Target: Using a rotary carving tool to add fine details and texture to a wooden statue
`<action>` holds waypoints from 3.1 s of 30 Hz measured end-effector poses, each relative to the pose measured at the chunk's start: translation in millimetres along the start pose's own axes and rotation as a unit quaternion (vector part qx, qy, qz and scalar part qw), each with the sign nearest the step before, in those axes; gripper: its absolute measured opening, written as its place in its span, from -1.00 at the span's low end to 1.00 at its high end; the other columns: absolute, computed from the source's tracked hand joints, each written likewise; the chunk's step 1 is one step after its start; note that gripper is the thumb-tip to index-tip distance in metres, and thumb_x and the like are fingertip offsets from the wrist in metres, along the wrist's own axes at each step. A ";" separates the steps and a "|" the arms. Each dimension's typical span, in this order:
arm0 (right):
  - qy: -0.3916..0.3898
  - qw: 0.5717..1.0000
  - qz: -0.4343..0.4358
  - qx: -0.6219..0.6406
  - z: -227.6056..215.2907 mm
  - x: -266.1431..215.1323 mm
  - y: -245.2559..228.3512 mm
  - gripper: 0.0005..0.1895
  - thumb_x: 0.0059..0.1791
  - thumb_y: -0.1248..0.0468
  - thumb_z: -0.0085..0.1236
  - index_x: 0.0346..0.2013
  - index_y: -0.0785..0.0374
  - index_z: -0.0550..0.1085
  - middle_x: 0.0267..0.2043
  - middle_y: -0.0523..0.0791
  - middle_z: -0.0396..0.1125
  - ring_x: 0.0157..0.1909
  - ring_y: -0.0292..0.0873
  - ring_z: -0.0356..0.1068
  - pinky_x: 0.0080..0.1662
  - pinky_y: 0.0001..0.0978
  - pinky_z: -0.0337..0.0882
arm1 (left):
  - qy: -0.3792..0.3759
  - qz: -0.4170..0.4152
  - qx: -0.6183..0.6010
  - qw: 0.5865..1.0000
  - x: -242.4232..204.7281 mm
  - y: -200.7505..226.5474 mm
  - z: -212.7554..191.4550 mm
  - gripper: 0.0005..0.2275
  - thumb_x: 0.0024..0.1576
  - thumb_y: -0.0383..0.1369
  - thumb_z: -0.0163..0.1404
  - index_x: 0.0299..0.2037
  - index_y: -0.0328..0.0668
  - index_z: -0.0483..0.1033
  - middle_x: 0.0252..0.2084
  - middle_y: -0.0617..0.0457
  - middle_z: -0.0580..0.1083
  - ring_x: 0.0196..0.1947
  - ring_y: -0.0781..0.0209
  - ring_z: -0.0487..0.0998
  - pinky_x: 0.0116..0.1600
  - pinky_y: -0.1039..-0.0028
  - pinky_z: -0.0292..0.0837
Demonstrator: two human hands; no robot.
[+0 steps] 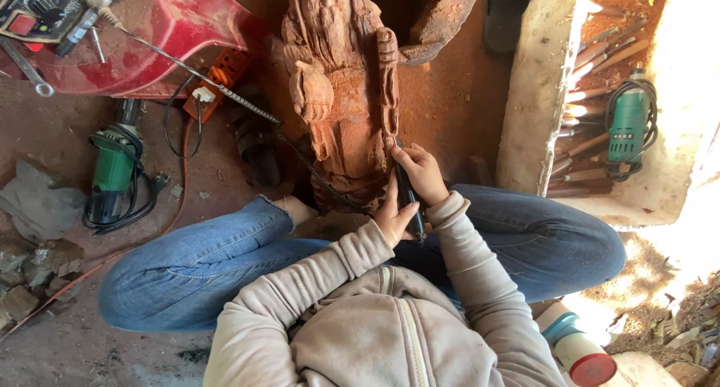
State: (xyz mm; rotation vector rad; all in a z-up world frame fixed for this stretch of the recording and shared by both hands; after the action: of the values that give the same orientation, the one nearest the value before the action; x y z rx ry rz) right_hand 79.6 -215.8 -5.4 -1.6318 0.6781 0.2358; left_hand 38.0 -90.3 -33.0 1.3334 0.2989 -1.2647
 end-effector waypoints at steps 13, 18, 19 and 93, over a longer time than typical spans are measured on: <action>-0.002 1.000 0.018 0.012 0.4 -11.9 25.7 -0.59 0.11 0.02 0.13 -0.55 0.16 0.49 -0.36 -0.10 0.24 -0.19 -0.15 0.29 -0.03 -0.27 0.32 | -0.007 0.268 0.090 0.959 -24.1 -10.8 8.8 -0.29 0.21 -0.50 -0.09 0.51 -0.19 -0.29 0.48 -0.35 0.03 0.38 -0.14 0.22 0.36 0.23 0.23; 0.005 1.000 0.003 0.019 1.6 -17.6 25.1 -0.61 0.11 0.05 0.13 -0.53 0.19 0.51 -0.38 -0.08 0.27 -0.23 -0.17 0.29 -0.07 -0.31 0.33 | -0.011 0.279 0.126 0.952 -23.5 -12.7 6.5 -0.29 0.23 -0.47 -0.10 0.50 -0.26 -0.32 0.51 -0.37 -0.06 0.44 -0.19 0.13 0.42 0.21 0.14; 0.006 1.000 0.001 0.018 1.7 -18.3 25.4 -0.62 0.11 0.05 0.14 -0.52 0.17 0.52 -0.37 -0.08 0.28 -0.23 -0.17 0.30 -0.08 -0.31 0.33 | -0.004 0.139 0.063 0.988 -14.7 -19.3 3.7 -0.28 0.27 -0.40 -0.09 0.50 0.10 -0.37 0.42 -0.43 -0.02 0.28 -0.36 0.26 0.17 0.01 0.38; 0.022 1.000 -0.006 0.004 3.2 -3.7 21.6 -0.55 0.10 0.02 0.13 -0.60 0.17 0.41 -0.39 -0.10 0.27 -0.31 -0.20 0.26 -0.18 -0.37 0.29 | 0.039 0.022 0.063 0.997 3.3 -26.3 -4.6 -0.29 0.30 -0.22 -0.06 0.52 0.44 -0.34 0.34 -0.34 0.17 0.03 -0.32 0.49 -0.15 -0.15 0.64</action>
State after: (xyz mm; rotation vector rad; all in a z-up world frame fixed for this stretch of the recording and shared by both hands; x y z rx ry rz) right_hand 65.4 -212.4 -22.1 -1.6360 0.7028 0.1883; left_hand 20.4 -81.4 -51.4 1.4922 0.2456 -1.2139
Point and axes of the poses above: each hand's wrist, its own x-axis towards the middle knuckle, its own z-axis out of the palm, y = z × x, the point moved 4 cm from there along x, towards the middle knuckle
